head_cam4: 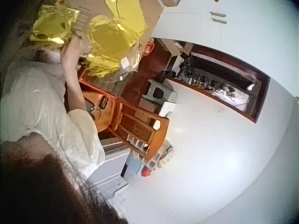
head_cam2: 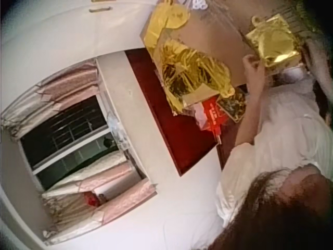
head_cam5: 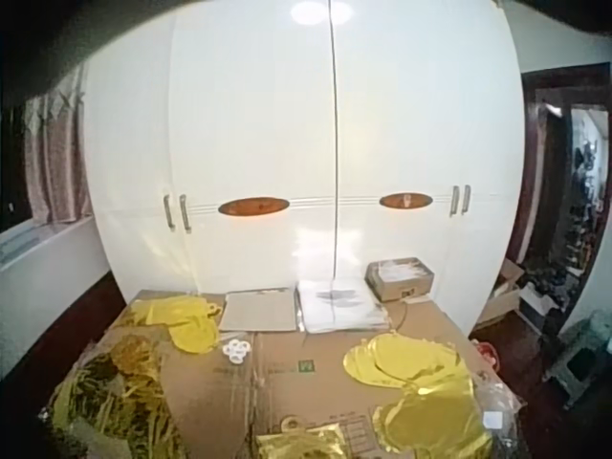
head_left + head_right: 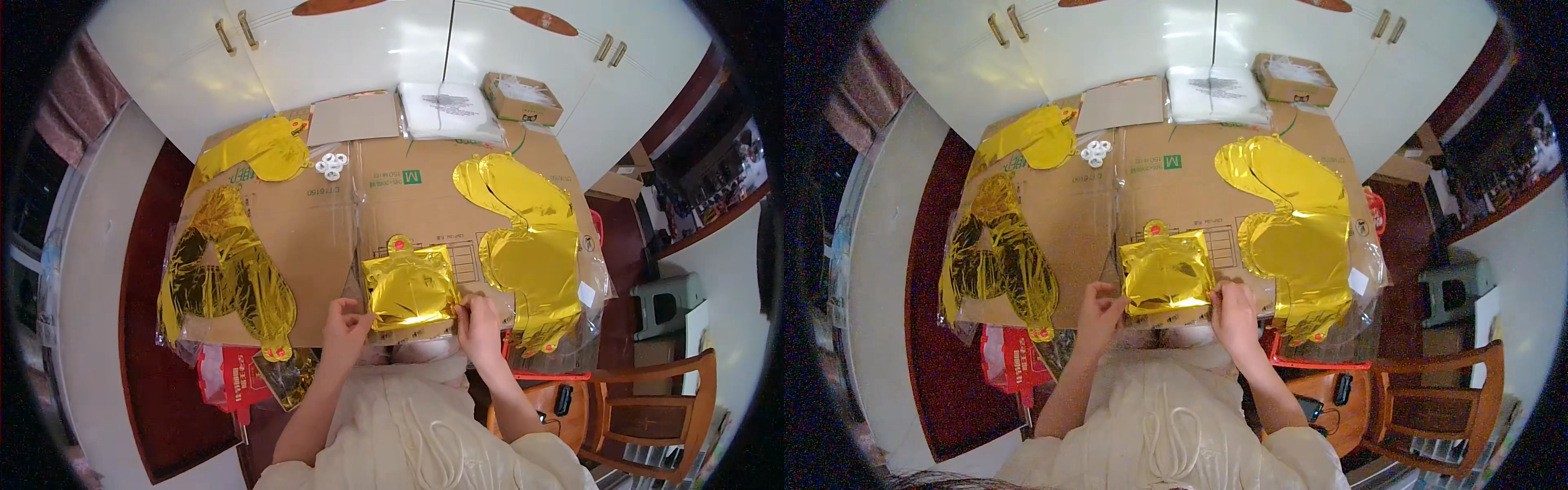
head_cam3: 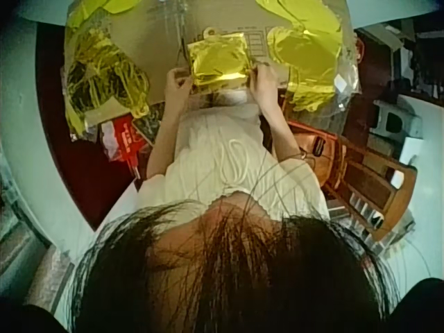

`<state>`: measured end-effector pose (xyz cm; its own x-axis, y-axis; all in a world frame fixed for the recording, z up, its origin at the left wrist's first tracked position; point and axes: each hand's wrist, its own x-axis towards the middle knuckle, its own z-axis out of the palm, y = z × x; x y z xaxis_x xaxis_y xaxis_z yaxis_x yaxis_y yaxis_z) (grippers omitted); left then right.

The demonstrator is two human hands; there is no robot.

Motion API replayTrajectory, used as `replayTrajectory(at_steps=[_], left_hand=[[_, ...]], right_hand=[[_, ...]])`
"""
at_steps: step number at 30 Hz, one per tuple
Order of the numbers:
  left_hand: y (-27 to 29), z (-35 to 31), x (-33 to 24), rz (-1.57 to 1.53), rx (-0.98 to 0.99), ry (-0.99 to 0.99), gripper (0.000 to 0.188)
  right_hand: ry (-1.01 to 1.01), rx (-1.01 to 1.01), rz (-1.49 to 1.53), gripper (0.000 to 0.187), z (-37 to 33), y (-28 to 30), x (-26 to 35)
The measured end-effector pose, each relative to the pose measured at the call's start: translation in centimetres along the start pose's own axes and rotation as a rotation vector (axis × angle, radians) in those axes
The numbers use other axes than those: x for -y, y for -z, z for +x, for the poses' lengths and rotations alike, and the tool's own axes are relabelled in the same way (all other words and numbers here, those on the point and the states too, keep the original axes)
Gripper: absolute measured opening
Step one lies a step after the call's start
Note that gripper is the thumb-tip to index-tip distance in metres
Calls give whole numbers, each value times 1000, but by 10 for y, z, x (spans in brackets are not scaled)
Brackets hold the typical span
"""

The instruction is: Folding a large gold foil balloon.

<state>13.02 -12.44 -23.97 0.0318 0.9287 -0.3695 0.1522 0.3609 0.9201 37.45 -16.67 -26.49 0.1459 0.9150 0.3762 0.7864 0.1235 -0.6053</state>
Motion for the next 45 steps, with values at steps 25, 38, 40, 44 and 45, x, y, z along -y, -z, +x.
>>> replayTrajectory(at_steps=[25,38,40,44,45], left_hand=[[-9,-12,18,478,-114,-332,21],[-51,-39,6,1029,-74,-921,53],[-69,-40,4,1022,94,-918,79],[-71,-32,8,1206,139,-823,95],[-69,-29,13,1197,136,-834,95]], right_hand=[[66,-61,-48,14,1,-3,3],[88,25,-148,17,1,1,5],[76,30,-159,17,0,0,4],[107,-8,-142,19,-2,0,4],[109,-2,-135,19,-1,0,4]])
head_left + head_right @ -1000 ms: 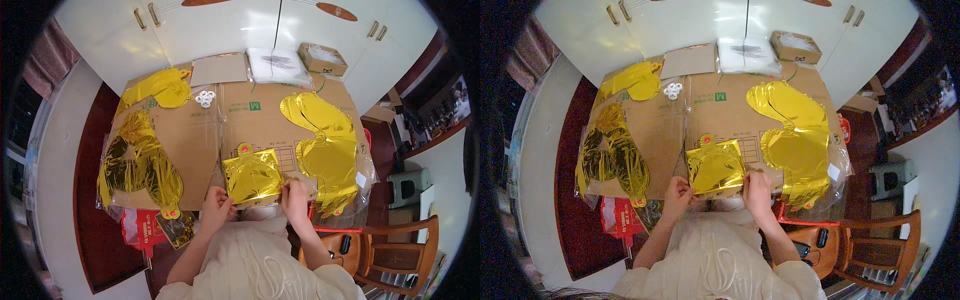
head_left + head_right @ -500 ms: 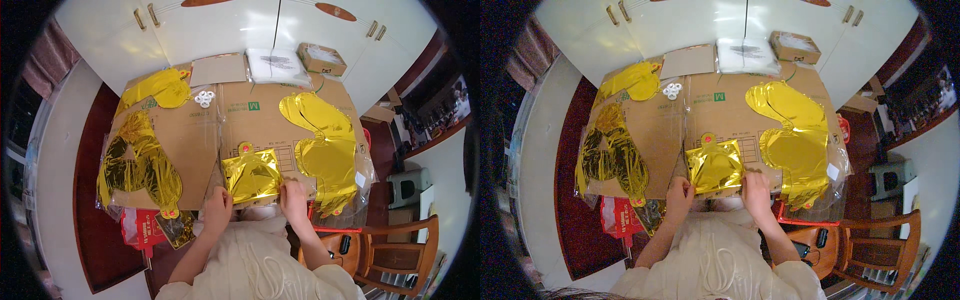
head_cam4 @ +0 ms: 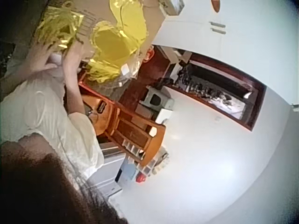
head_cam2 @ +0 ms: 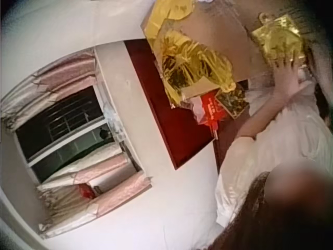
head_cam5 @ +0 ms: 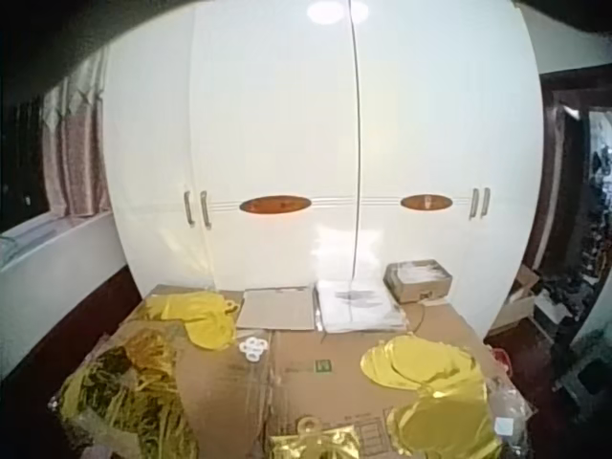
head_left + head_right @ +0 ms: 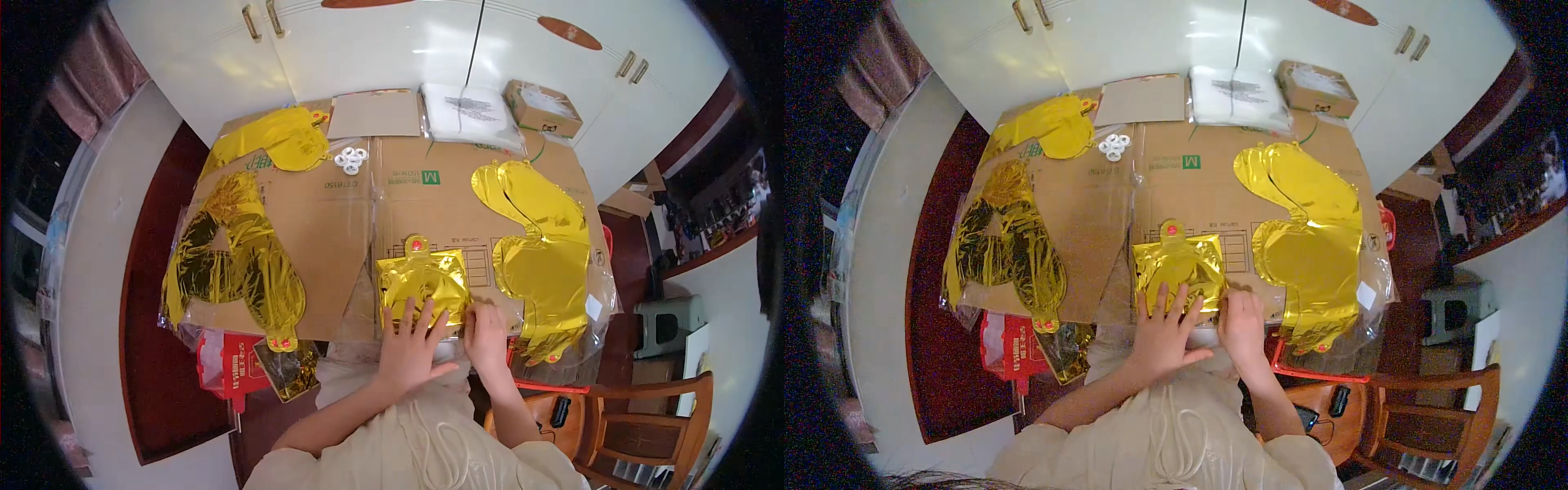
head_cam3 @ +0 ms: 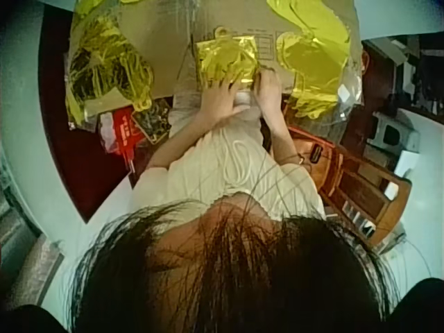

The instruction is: Folding a large gold foil balloon.

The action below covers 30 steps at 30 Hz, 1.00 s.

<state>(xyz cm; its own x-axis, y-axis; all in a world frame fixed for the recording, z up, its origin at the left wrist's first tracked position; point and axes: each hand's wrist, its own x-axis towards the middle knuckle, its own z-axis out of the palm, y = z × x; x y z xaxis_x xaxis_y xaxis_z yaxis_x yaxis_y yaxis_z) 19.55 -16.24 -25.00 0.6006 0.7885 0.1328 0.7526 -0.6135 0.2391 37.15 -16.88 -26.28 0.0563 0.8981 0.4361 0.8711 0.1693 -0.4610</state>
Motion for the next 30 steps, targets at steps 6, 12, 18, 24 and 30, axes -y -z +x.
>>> replayTrajectory(at_steps=[6,12,18,24,30], left_hand=[[-6,1,7,15,-13,-26,92],[-8,1,7,36,-2,-29,91],[-10,1,7,38,-14,-21,92],[-9,2,7,61,24,-27,90],[-11,2,8,67,31,-31,90]], right_hand=[[15,5,17,19,1,0,0],[6,7,25,18,0,-1,-2],[-116,40,133,19,2,6,-5],[-196,89,184,24,5,9,-6],[-309,142,312,27,10,15,-12]])
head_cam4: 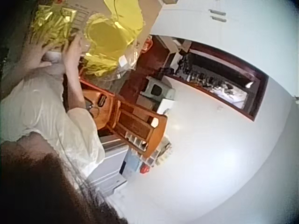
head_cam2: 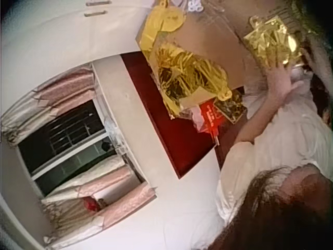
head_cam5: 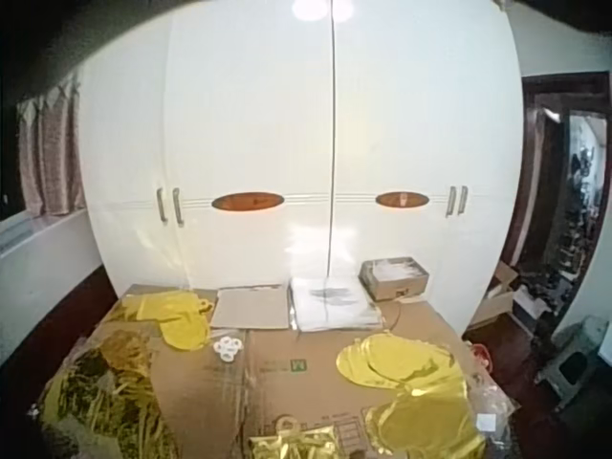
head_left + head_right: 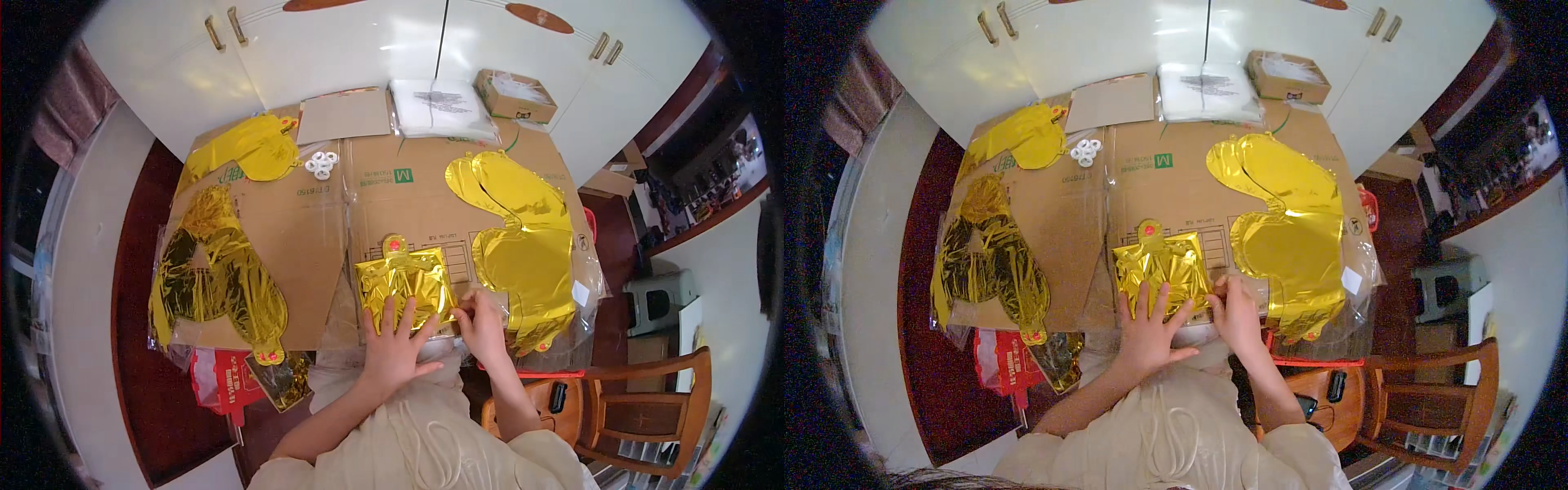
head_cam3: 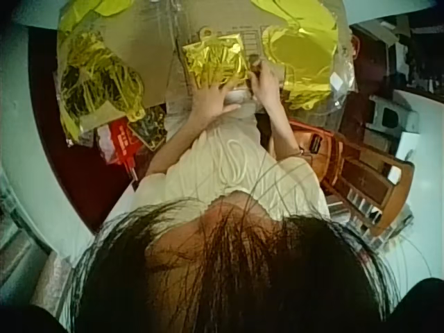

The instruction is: Folding a large gold foil balloon.

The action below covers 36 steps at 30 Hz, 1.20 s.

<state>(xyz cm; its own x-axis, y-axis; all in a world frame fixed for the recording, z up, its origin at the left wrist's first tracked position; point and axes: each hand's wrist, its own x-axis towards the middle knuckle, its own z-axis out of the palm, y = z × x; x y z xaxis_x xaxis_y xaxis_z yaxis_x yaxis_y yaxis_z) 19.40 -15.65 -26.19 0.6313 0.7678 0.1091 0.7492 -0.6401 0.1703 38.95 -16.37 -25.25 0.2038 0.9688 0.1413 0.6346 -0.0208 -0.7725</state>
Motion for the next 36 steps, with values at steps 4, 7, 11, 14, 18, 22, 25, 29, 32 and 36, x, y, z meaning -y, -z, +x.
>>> replayTrajectory(at_steps=[4,7,11,14,18,22,25,29,32,36], left_hand=[[-3,-1,0,-7,-3,-3,90],[-2,-1,0,-2,3,0,90],[-2,-1,0,17,3,-3,88],[-2,-2,0,23,-10,-17,87],[-4,-2,0,26,-12,-19,85],[-1,-1,0,23,3,-23,84],[-3,-2,1,19,-9,-22,84],[-4,-1,0,23,11,-23,85],[-3,-1,1,28,5,-26,85],[-2,-1,0,28,4,-28,84]], right_hand=[[57,-33,13,28,4,1,1],[-76,51,116,28,11,9,12],[-98,72,102,26,14,4,1],[-66,76,74,24,17,5,1],[11,73,18,22,20,3,-5],[-23,82,44,24,19,0,-14],[-78,104,6,30,12,12,11],[-60,18,97,29,10,0,-1],[-73,22,94,26,15,-4,1],[-54,50,159,20,16,-5,-3]])
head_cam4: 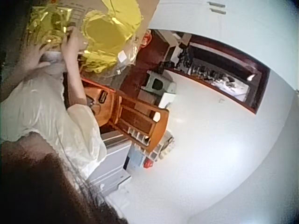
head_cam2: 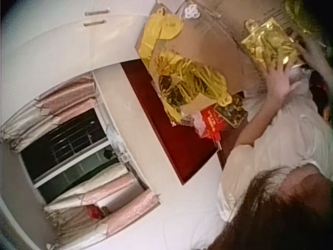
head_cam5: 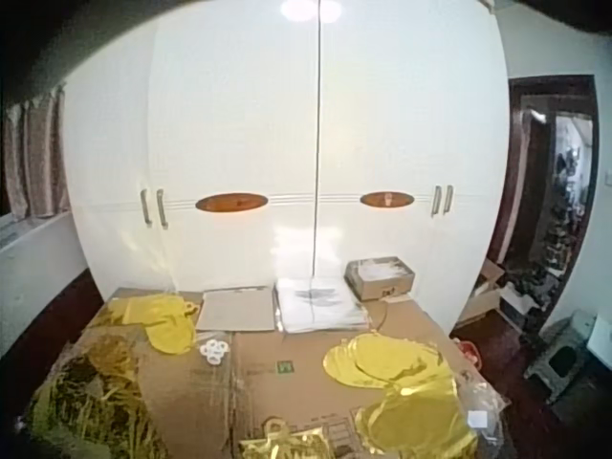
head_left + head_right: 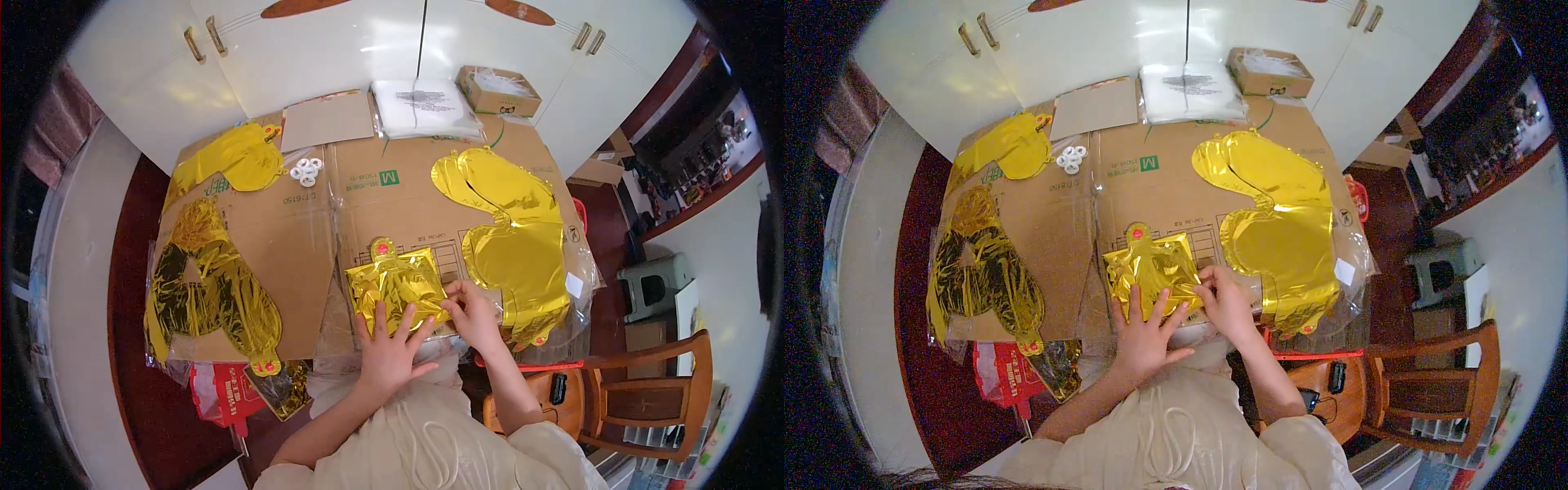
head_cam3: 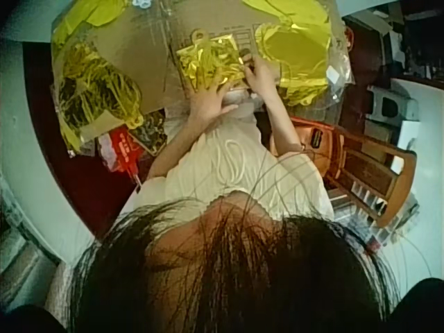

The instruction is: Folding a large gold foil balloon.

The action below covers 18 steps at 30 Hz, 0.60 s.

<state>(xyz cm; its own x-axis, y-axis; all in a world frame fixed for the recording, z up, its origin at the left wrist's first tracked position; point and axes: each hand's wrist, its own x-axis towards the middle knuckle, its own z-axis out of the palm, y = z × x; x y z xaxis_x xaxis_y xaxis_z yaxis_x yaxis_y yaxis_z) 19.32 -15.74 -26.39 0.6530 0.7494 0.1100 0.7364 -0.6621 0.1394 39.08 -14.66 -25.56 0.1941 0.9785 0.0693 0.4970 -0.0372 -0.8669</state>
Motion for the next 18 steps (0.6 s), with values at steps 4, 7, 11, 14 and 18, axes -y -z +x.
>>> replayTrajectory(at_steps=[4,7,11,14,18], left_hand=[[-1,0,0,-1,-6,4,84],[-4,-1,1,-33,-14,-7,83],[-3,0,2,-21,-5,-12,83],[-1,0,2,-7,-1,-15,84],[0,1,2,-1,-7,-17,84]], right_hand=[[-1,12,15,17,0,1,3],[-25,3,51,17,-2,-2,-3],[-43,-26,7,19,-2,0,5],[-53,-38,1,22,-3,3,9],[-34,16,48,32,-6,8,7]])
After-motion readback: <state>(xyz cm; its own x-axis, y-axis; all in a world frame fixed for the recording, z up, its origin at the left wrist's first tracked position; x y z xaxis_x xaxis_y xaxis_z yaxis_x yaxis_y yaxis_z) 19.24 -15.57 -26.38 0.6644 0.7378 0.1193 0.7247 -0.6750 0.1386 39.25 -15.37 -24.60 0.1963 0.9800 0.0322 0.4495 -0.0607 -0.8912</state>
